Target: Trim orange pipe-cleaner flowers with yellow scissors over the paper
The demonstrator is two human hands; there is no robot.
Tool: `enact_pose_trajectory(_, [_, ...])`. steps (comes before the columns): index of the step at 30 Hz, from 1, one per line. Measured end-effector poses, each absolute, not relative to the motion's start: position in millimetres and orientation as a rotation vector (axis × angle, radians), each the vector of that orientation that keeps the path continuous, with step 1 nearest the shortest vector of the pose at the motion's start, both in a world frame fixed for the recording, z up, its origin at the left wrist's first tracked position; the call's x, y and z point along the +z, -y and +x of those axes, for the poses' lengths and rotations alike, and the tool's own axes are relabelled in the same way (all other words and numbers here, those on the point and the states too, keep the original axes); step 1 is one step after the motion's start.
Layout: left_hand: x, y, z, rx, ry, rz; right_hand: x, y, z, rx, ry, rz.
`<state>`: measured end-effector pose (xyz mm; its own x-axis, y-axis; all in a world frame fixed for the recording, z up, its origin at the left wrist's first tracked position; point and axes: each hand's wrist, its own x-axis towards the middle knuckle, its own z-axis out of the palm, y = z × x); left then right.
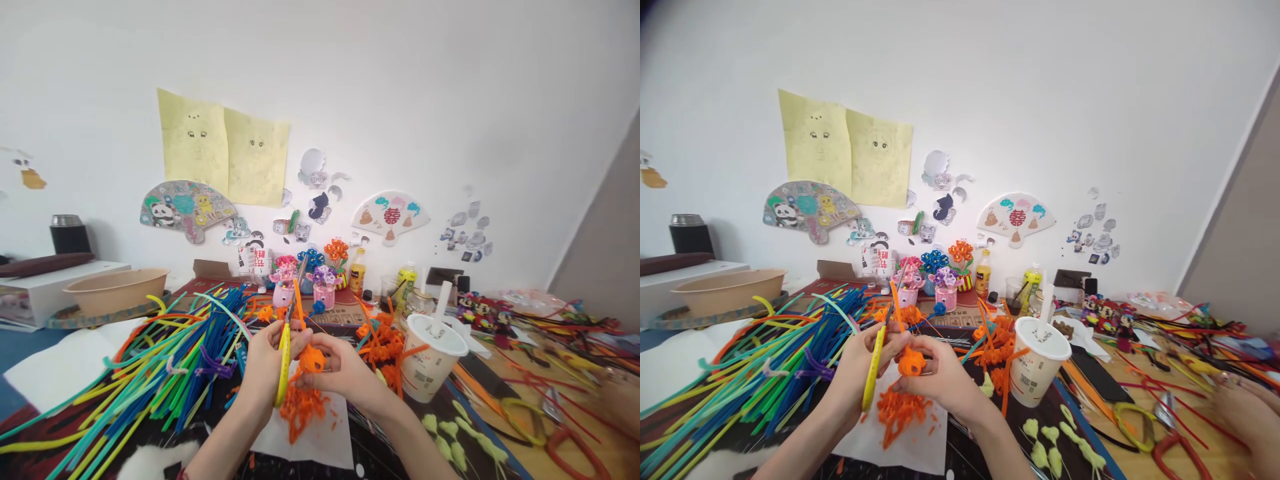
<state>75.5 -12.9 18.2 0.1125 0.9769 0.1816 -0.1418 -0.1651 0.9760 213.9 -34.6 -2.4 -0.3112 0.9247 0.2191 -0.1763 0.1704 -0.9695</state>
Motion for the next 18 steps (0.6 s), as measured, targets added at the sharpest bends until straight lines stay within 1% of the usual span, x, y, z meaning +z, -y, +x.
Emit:
enact_pose_trajectory(3, [18.4, 11.7, 75.7, 1.324, -0.931, 1.273, -4.5, 35.7, 214.9, 1.535, 1.264, -0.709])
enact_pose_trajectory(6, [18.7, 10.0, 75.8, 1.323, -0.923, 1.246, -8.1, 34.3, 216.8, 1.598, 1.165, -0.685])
enact_pose_trajectory(12, [18.4, 10.0, 75.2, 1.315, -0.891, 1.279, -11.0, 31.7, 221.3, 1.604, 1.151, -0.636])
enact_pose_trajectory(18, [17.6, 13.5, 77.8, 1.213, -0.879, 1.281, -8.4, 30.5, 223.2, 1.498, 1.341, -0.660])
